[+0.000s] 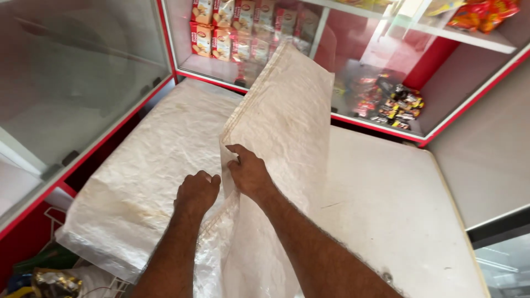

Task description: Moving a plastic chair and handling large plastic bags inside a small grocery store.

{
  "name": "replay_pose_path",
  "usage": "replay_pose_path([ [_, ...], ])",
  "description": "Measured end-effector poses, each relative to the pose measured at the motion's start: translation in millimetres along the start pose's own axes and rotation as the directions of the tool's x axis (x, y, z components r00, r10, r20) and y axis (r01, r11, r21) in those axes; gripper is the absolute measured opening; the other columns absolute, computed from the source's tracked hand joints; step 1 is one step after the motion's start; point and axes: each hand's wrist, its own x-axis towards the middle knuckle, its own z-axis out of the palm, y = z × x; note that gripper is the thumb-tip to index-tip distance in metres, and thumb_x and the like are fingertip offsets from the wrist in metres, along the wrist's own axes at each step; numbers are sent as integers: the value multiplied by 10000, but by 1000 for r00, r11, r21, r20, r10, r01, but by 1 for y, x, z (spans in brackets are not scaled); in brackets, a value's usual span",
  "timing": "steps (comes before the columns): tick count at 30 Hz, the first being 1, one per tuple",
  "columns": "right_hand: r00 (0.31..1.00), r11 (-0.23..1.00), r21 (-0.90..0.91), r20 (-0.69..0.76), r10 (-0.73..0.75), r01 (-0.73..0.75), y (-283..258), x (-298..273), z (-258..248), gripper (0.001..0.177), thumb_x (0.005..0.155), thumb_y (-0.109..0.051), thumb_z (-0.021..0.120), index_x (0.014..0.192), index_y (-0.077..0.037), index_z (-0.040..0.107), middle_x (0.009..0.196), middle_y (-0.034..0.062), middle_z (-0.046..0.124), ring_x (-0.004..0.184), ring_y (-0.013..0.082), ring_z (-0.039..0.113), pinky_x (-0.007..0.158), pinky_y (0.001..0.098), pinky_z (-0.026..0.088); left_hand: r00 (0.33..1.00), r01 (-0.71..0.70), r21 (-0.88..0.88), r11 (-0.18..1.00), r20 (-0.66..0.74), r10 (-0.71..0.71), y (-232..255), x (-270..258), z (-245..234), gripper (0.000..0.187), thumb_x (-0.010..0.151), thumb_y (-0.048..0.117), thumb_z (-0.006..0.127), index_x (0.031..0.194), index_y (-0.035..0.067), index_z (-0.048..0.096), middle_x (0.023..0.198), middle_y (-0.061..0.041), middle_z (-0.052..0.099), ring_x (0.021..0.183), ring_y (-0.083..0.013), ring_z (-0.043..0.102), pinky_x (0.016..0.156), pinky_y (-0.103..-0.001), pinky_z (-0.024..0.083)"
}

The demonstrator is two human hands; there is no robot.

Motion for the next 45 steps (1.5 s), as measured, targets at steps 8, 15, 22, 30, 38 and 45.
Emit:
replay_pose_path([
  [8,994,999,-14,103,35,-33,-34,55,71,504,965,-158,551,1461,-226,495,1189,171,728,1086,309,717,970,411,564,991,123,132,984,-70,-114,-57,65,-41,587,979,495,606,1438,133,549,1511,-150,442,1424,-357,418,1114,-617,425],
  [15,992,997,-75,125,-9,18,-31,79,118,582,942,-58,498,1478,-282,473,1191,211,732,1090,355,701,990,433,545,947,246,235,940,-265,-181,-101,103,-48,640,939,428,673,1464,96,520,1585,-213,352,1512,-458,267,1196,-741,213],
  [22,983,999,-28,179,31,-27,-40,88,132,567,907,-14,483,1399,-284,563,1245,188,729,1102,305,726,993,400,549,895,430,108,897,-181,-407,-135,116,-54,919,905,584,658,1593,181,200,1709,-181,-30,1545,-498,-22,1091,-865,174],
  [30,959,992,-104,266,101,-75,-37,100,146,452,974,-21,445,1356,-167,639,1340,128,683,1125,234,700,1033,371,549,882,456,7,890,-138,-451,-162,135,-36,941,920,521,672,1582,127,132,1679,-289,-16,1486,-597,128,998,-757,474],
  [38,953,985,-146,277,126,-88,-43,99,145,456,971,-38,447,1377,-138,628,1318,139,698,1088,242,735,1011,365,573,916,386,182,904,-187,-354,-130,121,-31,837,973,505,637,1583,121,212,1592,-282,230,1459,-490,273,1080,-576,491],
  [45,952,993,-85,290,101,-79,-31,101,146,404,988,-103,493,1372,-100,618,1361,135,662,1224,242,667,1081,361,513,926,349,351,869,-269,-263,-129,118,-23,806,940,475,724,1464,-13,355,1503,-260,342,1368,-416,424,988,-416,582],
])
